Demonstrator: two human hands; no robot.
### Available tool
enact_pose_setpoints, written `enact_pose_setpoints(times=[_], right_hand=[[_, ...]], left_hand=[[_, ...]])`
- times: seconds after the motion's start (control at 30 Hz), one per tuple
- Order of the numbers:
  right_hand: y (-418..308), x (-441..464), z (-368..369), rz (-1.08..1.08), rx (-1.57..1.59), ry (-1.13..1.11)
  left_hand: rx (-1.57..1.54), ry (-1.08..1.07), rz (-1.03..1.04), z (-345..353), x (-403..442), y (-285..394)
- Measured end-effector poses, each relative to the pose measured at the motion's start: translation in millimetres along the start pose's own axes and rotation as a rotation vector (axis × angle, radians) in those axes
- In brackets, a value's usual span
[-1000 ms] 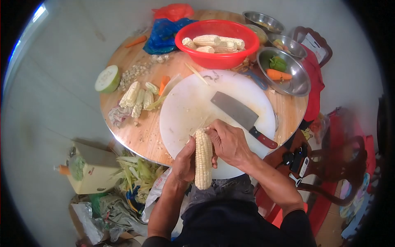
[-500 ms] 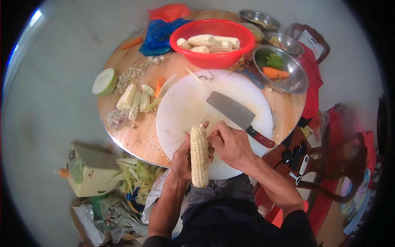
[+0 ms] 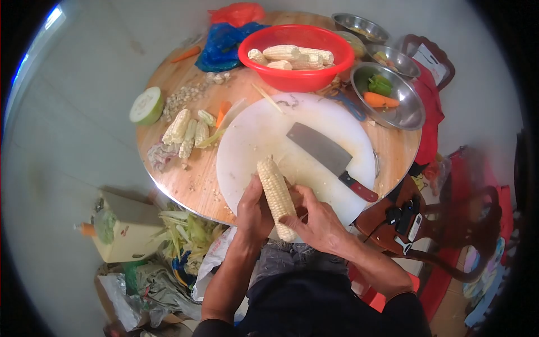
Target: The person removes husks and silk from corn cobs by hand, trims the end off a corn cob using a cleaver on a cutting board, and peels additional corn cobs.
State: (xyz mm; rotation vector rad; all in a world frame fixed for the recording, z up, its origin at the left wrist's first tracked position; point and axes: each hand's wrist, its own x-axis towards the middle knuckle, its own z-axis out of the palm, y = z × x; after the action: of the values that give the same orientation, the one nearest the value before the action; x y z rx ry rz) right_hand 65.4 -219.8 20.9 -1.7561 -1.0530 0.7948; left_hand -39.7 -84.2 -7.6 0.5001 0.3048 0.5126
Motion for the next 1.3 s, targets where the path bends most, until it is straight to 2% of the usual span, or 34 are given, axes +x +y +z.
enact_pose_setpoints(times=[0.1,0.17,0.2,0.3,0.33,0.4,0.47,0.53,0.57,0.7,0.77,0.9,0.97,1.07,1.1,1.17,1.2,1.3], right_hand=[[12,3,4,0.011,-0.009,-0.043],[19,5,-1,0.045,0.238,-0.123],[17,4,-6,0.044,0.235,-0.128],[14,1,-18,0.034,0.332,-0.195],[19,1,-19,0.034,0.375,-0.204],[22,0,-22,0.035,0.418,-0.217],[22,0,-25,0.003,0.37,-0.231],[22,-2,-26,-0.015,0.344,-0.258],[21,-2,-27,-0.035,0.317,-0.277],[14,-8,-35,-0.024,0.502,-0.312],[15,-9,-42,0.014,0.606,-0.358],[21,-10,-45,0.03,0.74,-0.344],[21,-11,-45,0.052,0.837,-0.344],[24,-9,-43,0.048,0.85,-0.384],[24,-9,-43,0.048,0.85,-0.386],[24,-8,-42,0.077,0.823,-0.4],[23,-9,-42,0.078,0.824,-0.394],[24,-9,-45,0.061,0.793,-0.342]], left_hand=[[0.13,-0.043,0.054,2,2,-3],[0.254,0.002,0.114,12,1,-1],[0.251,0.004,0.119,13,1,1],[0.651,0.054,0.315,3,2,11],[0.651,0.057,0.319,-2,1,17],[0.956,0.093,0.168,-5,0,27],[1.047,0.094,0.172,5,-2,28],[1.334,0.006,0.119,16,-2,31],[1.366,-0.033,0.228,16,2,30],[1.288,-0.096,0.222,18,1,36],[1.268,-0.267,0.249,11,-1,35],[1.152,-0.216,0.213,-14,4,28],[0.925,-0.098,0.171,-11,8,28],[0.802,-0.145,0.124,-5,12,28],[0.802,-0.144,0.125,1,12,27],[1.102,-0.216,0.215,13,12,26],[1.102,-0.22,0.211,11,12,26],[1.127,-0.316,0.085,4,8,30]])
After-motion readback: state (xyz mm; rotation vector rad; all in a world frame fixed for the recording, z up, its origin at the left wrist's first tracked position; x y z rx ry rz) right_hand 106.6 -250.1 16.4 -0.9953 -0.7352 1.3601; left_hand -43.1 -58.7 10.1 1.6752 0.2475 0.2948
